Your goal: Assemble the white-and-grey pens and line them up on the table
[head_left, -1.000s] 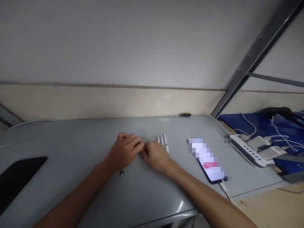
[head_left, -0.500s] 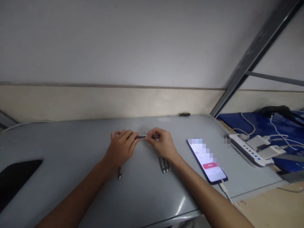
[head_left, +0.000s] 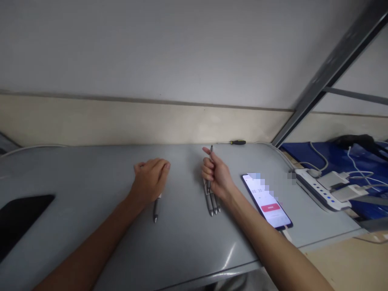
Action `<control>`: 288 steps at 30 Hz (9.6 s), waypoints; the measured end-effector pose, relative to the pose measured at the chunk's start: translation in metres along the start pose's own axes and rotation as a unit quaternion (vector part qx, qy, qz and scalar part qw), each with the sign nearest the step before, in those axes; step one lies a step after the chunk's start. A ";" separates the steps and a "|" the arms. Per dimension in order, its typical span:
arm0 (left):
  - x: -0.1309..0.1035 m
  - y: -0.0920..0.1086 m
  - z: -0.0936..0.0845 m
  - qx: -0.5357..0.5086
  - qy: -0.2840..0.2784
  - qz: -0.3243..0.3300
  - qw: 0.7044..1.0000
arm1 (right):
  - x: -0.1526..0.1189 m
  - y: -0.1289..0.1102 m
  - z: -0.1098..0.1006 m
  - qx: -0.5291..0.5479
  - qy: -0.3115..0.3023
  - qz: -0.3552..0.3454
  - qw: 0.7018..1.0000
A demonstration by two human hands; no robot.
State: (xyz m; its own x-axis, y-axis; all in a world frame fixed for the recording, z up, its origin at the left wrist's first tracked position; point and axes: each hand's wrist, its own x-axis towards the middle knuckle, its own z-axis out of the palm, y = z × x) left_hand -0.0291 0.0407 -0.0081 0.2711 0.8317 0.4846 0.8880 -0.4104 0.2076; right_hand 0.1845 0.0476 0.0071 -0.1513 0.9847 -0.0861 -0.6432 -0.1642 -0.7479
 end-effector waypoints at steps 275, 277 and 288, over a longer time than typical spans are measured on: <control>-0.001 0.005 0.000 -0.111 -0.074 -0.042 0.990 | 0.009 -0.014 -0.024 -0.227 0.032 -0.049 0.972; -0.001 0.005 0.001 -0.105 -0.075 -0.044 0.991 | 0.009 -0.013 -0.025 -0.232 0.030 -0.050 0.971; -0.002 0.006 -0.001 -0.077 -0.081 -0.052 0.992 | 0.010 -0.005 -0.038 -0.603 0.017 -0.276 0.748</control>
State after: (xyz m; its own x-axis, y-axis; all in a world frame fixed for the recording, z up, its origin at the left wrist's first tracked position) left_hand -0.0244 0.0362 -0.0067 0.2487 0.9164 0.3137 0.8500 -0.3618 0.3830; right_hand 0.2149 0.0609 -0.0149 -0.0811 0.8877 0.4533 0.5480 0.4196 -0.7236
